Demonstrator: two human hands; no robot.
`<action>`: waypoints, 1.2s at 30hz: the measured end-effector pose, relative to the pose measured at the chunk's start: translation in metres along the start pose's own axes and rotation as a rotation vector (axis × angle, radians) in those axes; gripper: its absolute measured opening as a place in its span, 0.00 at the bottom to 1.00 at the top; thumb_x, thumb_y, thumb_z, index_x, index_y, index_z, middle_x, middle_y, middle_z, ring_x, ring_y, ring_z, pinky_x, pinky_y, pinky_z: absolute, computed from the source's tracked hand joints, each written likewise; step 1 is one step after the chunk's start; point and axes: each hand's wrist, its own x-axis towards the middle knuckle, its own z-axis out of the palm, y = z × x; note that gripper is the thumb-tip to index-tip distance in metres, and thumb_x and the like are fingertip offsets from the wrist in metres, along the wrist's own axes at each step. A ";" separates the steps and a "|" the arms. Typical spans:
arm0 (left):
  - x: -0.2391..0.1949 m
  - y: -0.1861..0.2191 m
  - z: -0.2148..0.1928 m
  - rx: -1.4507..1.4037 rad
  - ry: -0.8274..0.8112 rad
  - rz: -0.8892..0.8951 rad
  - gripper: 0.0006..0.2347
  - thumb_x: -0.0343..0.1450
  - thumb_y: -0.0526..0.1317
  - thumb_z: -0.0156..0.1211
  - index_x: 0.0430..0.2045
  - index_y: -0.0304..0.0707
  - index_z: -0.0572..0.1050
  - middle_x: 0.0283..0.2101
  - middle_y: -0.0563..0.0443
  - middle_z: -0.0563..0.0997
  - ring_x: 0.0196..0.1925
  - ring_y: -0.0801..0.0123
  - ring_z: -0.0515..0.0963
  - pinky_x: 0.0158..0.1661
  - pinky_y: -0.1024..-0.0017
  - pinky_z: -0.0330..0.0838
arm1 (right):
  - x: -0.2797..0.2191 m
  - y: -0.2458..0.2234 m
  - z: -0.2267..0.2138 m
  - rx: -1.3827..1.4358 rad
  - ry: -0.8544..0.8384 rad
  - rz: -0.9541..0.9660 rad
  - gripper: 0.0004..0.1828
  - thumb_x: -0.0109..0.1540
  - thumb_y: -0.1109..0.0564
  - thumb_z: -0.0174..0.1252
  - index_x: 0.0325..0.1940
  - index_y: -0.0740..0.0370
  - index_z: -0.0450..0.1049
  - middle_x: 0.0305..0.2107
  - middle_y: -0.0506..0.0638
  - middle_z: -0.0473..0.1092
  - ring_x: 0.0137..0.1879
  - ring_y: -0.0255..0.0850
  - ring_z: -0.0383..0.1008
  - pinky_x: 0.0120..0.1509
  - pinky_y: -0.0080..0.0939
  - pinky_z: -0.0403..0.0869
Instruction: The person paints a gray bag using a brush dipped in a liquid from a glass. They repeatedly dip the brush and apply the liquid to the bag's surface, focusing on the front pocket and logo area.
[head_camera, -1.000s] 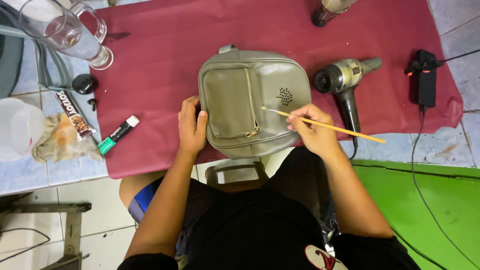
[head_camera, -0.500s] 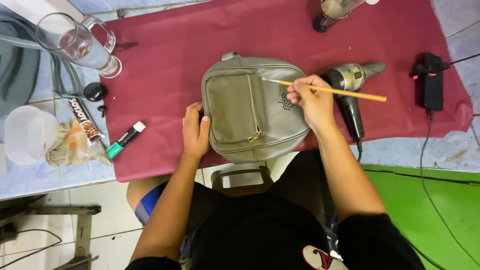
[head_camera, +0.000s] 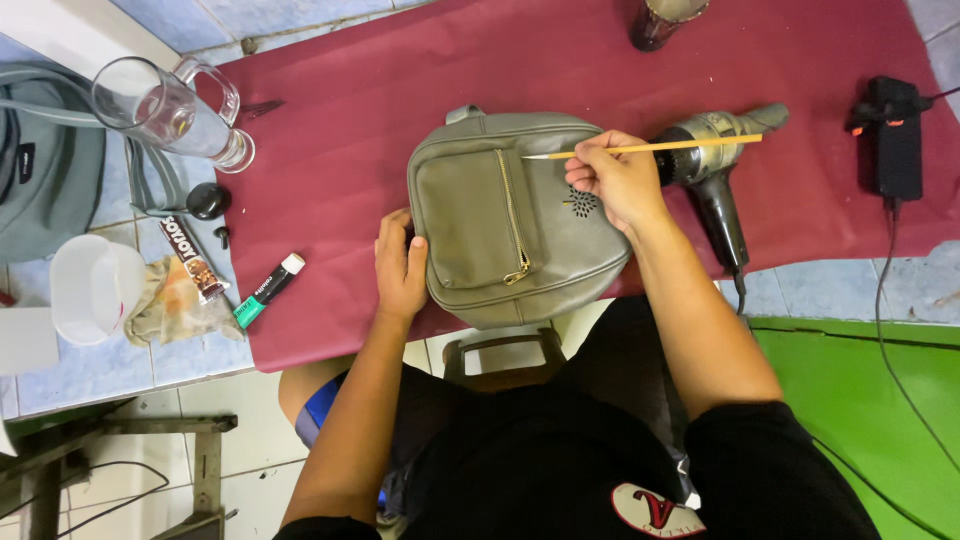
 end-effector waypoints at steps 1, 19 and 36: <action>0.000 0.000 0.000 -0.001 -0.003 -0.001 0.15 0.78 0.47 0.43 0.53 0.41 0.70 0.57 0.45 0.73 0.59 0.49 0.74 0.58 0.55 0.59 | -0.004 -0.003 0.000 0.000 0.003 0.002 0.03 0.64 0.62 0.60 0.40 0.66 0.75 0.28 0.57 0.79 0.27 0.34 0.82 0.31 0.27 0.83; 0.002 0.003 0.000 -0.013 -0.004 0.016 0.15 0.79 0.48 0.41 0.52 0.40 0.69 0.57 0.45 0.72 0.60 0.49 0.73 0.57 0.56 0.59 | -0.079 0.001 -0.037 -0.087 -0.057 0.130 0.06 0.62 0.65 0.60 0.40 0.73 0.75 0.27 0.60 0.77 0.27 0.37 0.81 0.29 0.28 0.82; 0.002 0.008 0.000 -0.023 0.011 0.062 0.16 0.80 0.47 0.39 0.52 0.37 0.70 0.55 0.42 0.72 0.60 0.46 0.73 0.59 0.54 0.58 | -0.109 -0.007 -0.031 -0.178 -0.055 -0.227 0.04 0.64 0.68 0.59 0.42 0.74 0.76 0.30 0.64 0.77 0.30 0.42 0.81 0.33 0.35 0.82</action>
